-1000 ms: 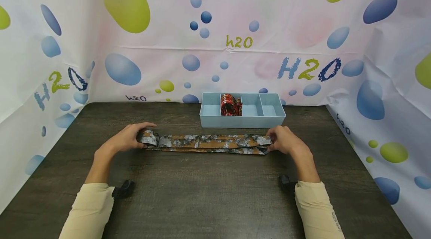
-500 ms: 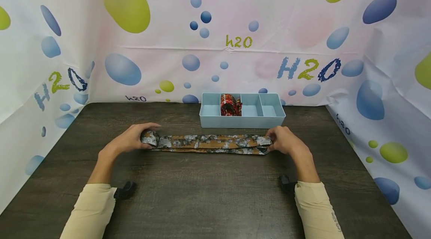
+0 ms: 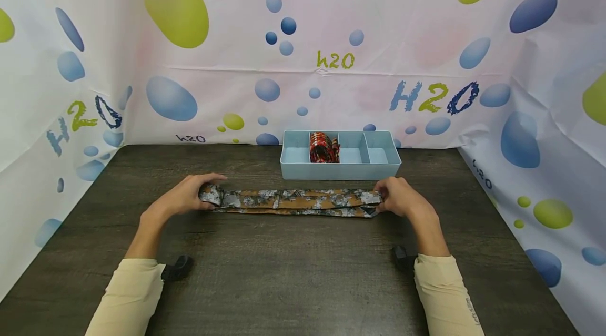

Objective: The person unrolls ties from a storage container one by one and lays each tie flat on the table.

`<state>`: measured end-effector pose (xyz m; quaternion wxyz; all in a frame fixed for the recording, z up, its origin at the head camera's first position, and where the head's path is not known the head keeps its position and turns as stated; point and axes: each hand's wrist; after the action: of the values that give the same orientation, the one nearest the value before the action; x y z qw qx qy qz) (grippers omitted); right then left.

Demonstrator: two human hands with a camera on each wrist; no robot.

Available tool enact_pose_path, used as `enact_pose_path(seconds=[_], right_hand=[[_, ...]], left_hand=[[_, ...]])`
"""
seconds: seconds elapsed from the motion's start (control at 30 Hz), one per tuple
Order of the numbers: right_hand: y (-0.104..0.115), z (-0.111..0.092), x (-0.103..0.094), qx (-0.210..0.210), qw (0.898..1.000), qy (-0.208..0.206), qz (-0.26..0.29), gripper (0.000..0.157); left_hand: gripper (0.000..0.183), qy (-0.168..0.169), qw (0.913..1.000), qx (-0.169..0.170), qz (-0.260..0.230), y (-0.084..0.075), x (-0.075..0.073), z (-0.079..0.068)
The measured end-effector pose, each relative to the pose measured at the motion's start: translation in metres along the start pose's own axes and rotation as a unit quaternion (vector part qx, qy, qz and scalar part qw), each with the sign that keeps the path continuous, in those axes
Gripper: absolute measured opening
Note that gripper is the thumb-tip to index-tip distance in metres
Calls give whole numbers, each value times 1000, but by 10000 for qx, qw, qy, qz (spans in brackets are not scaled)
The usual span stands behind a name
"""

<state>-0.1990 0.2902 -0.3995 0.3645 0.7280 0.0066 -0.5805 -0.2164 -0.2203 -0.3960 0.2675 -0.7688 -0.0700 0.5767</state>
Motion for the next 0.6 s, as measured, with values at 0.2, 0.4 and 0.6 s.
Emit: enact_pose_path(seconds=[0.2,0.4,0.6], right_hand=[[1,0,0,100,9999,43,38,36],[2,0,0,91,9999,30,42,37],[2,1,-1,127,9999,60,48,37]], left_hand=[[69,17,10000,-5,-2,-1,-1,-1],[67,-69,9999,27,-149,-1,-5,-4],[66,-254,9992,-8,-324,5,-13,-11]])
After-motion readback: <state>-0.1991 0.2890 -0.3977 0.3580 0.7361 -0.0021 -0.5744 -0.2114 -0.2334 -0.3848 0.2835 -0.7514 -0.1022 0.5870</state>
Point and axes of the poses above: each hand's wrist, its own z-axis towards the middle knuckle, its own x-axis out of the palm, y = z × x, and after that the axes turned 13 degrees about -x, right-handed
